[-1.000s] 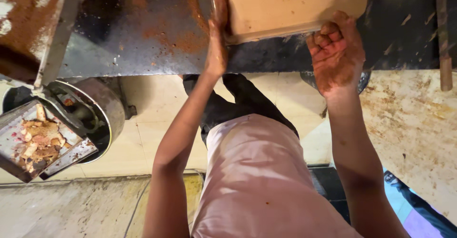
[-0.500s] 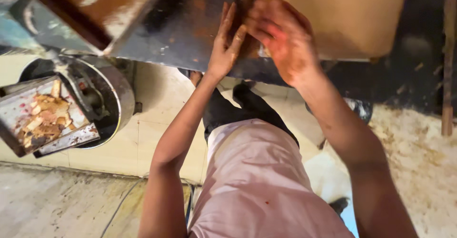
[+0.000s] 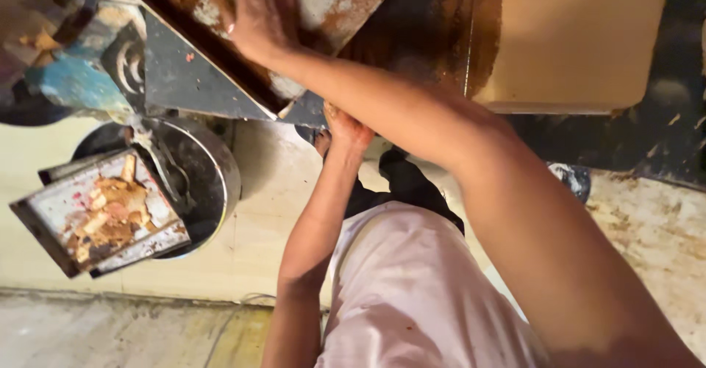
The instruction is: The person rubs cocoa powder onto the surface of a cake by hand and spreads the powder evenly across a metal baking tray.
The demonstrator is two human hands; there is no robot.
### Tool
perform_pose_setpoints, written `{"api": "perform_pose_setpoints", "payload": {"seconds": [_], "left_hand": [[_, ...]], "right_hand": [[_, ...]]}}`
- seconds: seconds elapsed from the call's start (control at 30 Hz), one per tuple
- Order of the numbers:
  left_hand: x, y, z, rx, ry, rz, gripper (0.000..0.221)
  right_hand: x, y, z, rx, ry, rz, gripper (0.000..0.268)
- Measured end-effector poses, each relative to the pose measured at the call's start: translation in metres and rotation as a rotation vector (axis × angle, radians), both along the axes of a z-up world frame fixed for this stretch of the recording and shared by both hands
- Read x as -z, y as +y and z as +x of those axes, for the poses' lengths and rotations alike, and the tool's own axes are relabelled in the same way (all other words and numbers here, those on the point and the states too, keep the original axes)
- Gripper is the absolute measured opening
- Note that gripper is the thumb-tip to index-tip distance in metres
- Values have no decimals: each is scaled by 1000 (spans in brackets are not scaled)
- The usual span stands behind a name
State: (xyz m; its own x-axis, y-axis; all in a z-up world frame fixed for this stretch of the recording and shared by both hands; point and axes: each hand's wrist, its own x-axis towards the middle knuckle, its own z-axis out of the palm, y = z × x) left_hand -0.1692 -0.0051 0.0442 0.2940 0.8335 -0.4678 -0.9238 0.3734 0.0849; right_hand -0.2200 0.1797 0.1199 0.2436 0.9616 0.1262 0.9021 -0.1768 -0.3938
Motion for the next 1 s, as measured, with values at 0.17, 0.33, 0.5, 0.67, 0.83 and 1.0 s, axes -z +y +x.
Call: {"api": "perform_pose_setpoints", "payload": {"seconds": [0.17,0.33,0.5,0.67,0.83,1.0], "left_hand": [[11,7,-13,25,-30,-3,35],[-6,18,-24,49,-90,263,14],[-45,23,-24,216,-95,227,35],[-76,26,-4,369,-167,200,65],[-65,34,54,298,-299,161,67],[-28,39,125,310,-458,477,58]], "right_hand": [[-9,-7,24,-685,-279,166,67],[-15,-26,89,-961,-302,109,48],[-11,-14,121,-412,236,-507,28],[-55,-60,197,-68,1125,-403,23],[-99,-149,248,-416,675,-106,20],[-107,-185,278,-515,300,27,24]]}}
